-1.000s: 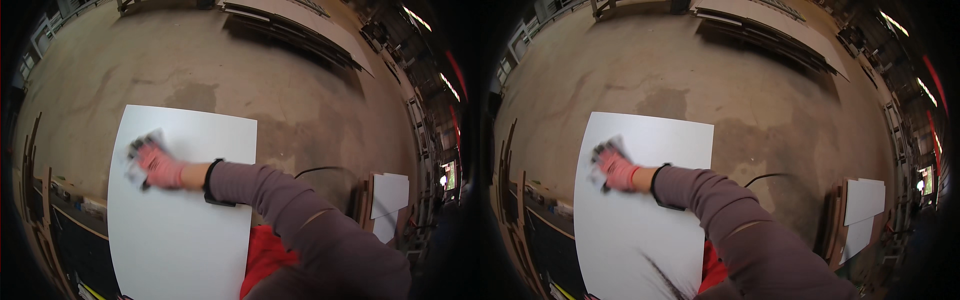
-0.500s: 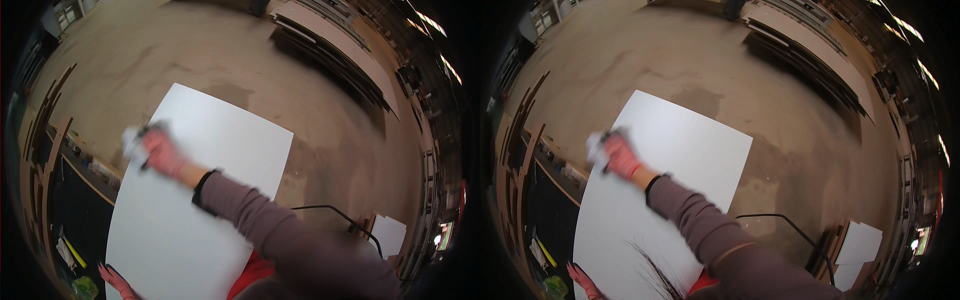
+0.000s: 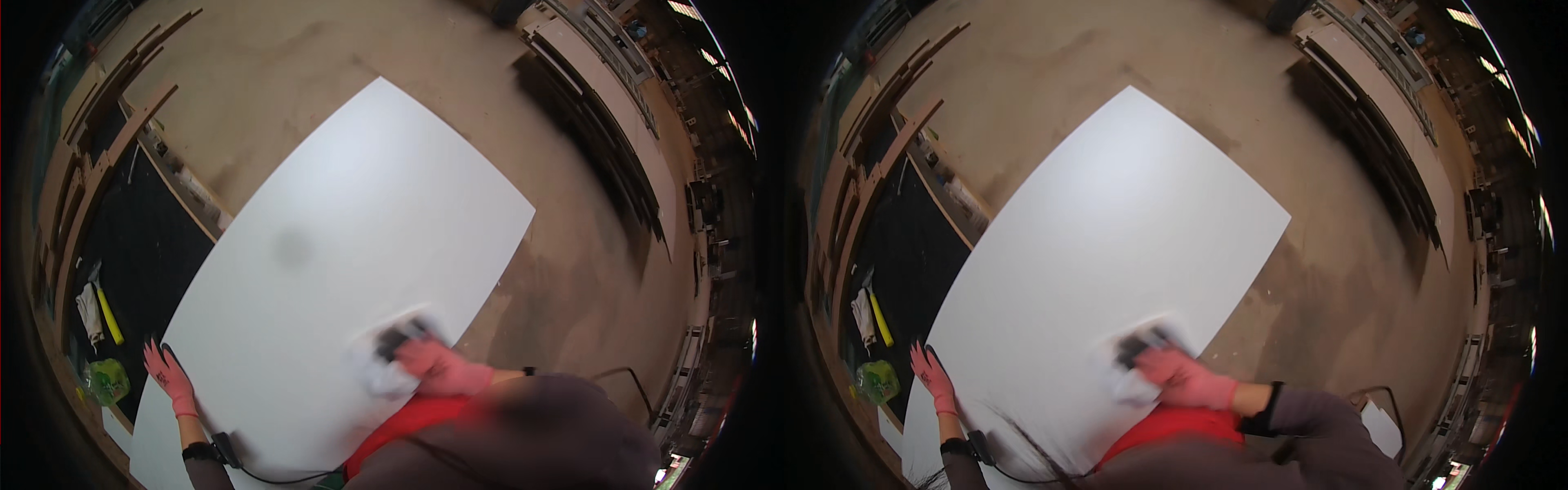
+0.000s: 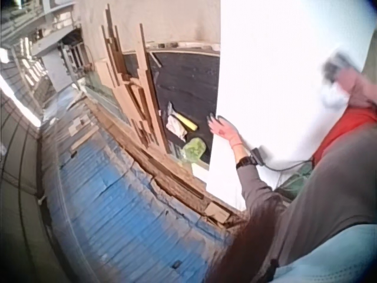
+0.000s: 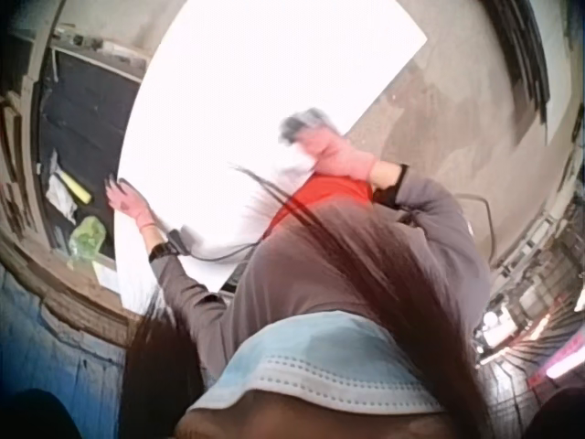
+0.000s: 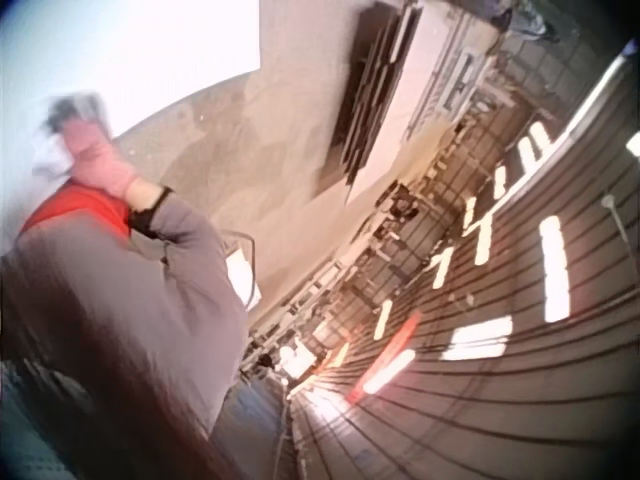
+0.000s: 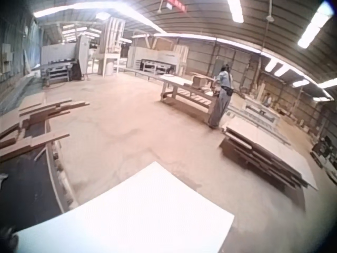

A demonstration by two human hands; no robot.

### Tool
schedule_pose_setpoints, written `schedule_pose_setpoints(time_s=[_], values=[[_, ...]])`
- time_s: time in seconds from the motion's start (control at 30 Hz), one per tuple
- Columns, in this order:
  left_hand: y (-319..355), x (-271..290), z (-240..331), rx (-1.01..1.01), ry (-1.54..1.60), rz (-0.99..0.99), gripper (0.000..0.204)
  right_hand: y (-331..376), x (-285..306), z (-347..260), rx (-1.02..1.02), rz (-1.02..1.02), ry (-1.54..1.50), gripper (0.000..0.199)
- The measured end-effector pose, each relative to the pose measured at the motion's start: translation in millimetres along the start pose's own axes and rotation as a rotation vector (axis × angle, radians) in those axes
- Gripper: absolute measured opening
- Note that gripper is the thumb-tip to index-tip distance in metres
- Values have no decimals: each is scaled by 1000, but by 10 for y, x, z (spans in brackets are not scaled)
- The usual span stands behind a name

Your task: The recorder uses a pneumatic air gun to blow dust off wooden panels and then wipes them down with a cleaning solution and a rag.

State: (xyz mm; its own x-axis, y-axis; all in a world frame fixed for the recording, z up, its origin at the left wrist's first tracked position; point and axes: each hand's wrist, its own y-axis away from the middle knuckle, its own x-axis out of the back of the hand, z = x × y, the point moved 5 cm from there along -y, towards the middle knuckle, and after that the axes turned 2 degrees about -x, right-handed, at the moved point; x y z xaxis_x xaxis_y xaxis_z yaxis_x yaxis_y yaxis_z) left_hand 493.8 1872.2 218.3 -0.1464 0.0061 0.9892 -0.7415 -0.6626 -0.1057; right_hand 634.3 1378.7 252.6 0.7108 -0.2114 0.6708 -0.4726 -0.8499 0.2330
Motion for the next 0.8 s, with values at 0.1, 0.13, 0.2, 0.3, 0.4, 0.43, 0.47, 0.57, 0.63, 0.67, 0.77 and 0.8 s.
schedule_pose_setpoints(time_s=[0.1,0.13,0.2,0.3,0.4,0.43,0.47,0.57,0.63,0.67,0.77,0.8], values=[[21,-55,-142,-4,0,-6,40,-330,-149,-591,405,-298,36,48],[29,-62,-165,-1,0,-8,40,-508,-49,-532,450,-183,33,48],[18,-56,-149,-7,4,-7,41,-817,100,-99,365,78,135,47],[109,-15,-246,23,2,7,41,-1170,1171,800,-141,576,364,46],[4,-113,-73,-11,5,2,42,-838,1870,1717,-612,855,729,42],[31,-111,-119,7,-29,-5,42,-855,1721,1550,-612,853,722,42],[40,-98,-181,30,-60,-7,42,-946,1458,1172,-460,798,614,41],[6,-114,-157,9,-29,4,42,-932,71,371,-49,454,-113,44],[40,-104,-225,18,-44,-3,43,-741,-483,-755,276,273,100,43],[34,-91,-185,24,-54,-6,43,-623,-700,-910,311,121,151,42],[-8,-47,-38,26,-25,-22,44,-689,-658,-637,181,283,238,36],[-4,-50,-90,27,-27,-20,44,-732,-331,-505,27,465,217,38]])
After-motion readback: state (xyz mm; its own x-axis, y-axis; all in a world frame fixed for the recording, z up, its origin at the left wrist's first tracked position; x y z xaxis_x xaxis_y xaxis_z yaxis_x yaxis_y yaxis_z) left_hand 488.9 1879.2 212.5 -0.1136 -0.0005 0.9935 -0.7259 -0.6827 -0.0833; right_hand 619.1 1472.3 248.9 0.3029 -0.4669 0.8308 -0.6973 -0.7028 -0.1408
